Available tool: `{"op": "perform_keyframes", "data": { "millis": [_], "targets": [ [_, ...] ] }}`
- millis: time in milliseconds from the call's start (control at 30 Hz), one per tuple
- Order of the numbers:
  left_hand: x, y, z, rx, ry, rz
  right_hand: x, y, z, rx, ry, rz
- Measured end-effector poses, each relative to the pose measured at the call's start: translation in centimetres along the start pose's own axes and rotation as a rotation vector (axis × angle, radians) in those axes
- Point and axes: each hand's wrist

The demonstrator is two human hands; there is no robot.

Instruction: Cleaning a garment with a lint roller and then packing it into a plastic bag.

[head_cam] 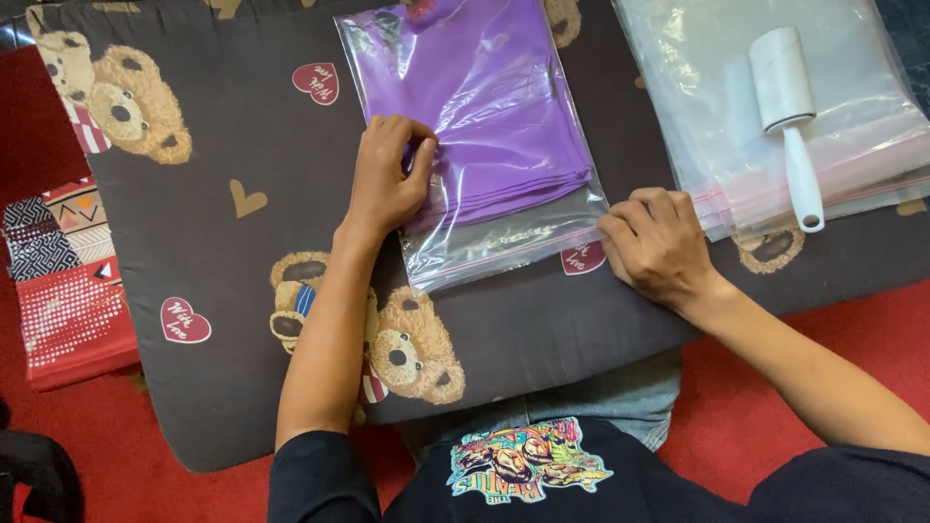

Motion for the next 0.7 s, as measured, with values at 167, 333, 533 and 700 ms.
{"op": "perform_keyframes", "data": {
  "millis": [167, 333, 533, 700],
  "targets": [
    [0.05, 0.03, -0.01, 0.019, -0.004, -0.005, 0.02, 0.42, -0.12, -0.007, -0.014, -0.019],
    [0.08, -0.05, 0.05, -0.003, -0.010, 0.005, 0.24, 0.76, -0.50, 0.019, -0.001, -0.009],
    [0.10, 0.21, 0.13, 0.009, -0.009, -0.005, 0.26, 0.62, -0.51, 0.025, 0.013, 0.033],
    [0.12, 0.14, 0.07, 0.016, -0.017, -0.008, 0.15, 0.02, 0.14, -0.015, -0.001, -0.026]
  ]
}}
Point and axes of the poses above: each hand's wrist, its own z-axis towards the middle knuckle, its own x-axis out of the back of the hand, y = z × x, and after that the axes turned 2 degrees about x, right-handed
